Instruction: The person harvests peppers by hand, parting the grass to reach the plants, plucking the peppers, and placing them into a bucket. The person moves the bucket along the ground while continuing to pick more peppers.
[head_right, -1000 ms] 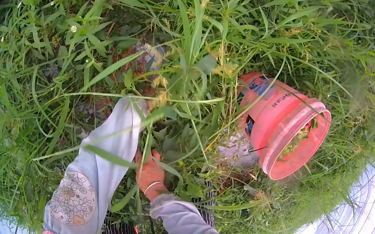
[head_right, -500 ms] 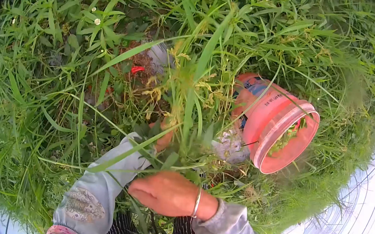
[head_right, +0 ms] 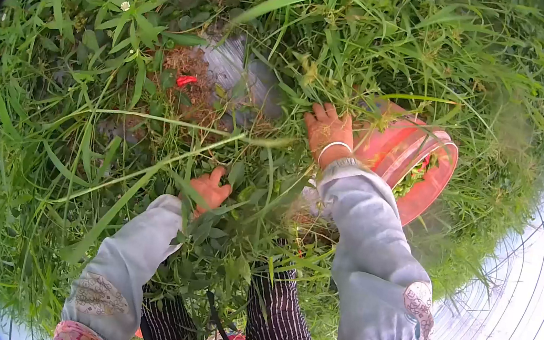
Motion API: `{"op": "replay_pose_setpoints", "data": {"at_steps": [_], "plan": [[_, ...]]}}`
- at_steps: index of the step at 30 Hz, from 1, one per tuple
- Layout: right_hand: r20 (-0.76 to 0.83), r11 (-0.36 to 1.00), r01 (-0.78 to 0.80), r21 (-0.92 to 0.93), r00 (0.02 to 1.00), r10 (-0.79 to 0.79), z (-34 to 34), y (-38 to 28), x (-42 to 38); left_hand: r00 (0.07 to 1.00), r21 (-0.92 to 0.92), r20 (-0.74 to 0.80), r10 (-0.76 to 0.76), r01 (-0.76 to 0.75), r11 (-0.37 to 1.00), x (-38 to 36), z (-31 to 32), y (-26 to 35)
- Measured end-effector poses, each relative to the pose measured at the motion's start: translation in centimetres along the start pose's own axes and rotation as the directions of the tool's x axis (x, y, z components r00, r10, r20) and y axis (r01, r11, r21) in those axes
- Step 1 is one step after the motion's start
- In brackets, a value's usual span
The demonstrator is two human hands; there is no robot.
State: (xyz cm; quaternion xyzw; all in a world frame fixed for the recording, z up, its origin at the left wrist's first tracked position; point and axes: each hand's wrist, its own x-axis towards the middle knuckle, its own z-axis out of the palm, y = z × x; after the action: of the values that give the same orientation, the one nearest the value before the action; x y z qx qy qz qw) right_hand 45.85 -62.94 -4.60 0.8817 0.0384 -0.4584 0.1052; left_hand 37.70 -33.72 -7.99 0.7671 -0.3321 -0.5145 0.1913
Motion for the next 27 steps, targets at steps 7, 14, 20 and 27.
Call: {"op": "replay_pose_setpoints", "data": {"at_steps": [7,14,20,27], "plan": [[-0.032,1.000,-0.024,-0.005,0.999,0.024,1.1,1.3,0.5,0.972,-0.033,-0.233,-0.036,0.029,0.999,-1.0,-0.9,1.3],[-0.152,0.990,0.140,-0.018,0.978,-0.141,0.2,0.7,-1.8,0.999,-0.137,-0.008,-0.049,0.047,0.989,-1.4,-3.0,1.3],[-0.349,0.952,0.288,0.102,0.907,-0.237,-0.7,-3.6,-6.0,0.908,-0.011,-0.382,0.173,-0.192,0.981,-1.1,-0.4,-0.7],[-0.345,0.782,0.545,0.303,0.828,-0.443,0.9,-11.0,-9.1,0.946,-0.039,-0.320,0.044,-0.059,0.998,-1.1,-0.5,0.1]]}}
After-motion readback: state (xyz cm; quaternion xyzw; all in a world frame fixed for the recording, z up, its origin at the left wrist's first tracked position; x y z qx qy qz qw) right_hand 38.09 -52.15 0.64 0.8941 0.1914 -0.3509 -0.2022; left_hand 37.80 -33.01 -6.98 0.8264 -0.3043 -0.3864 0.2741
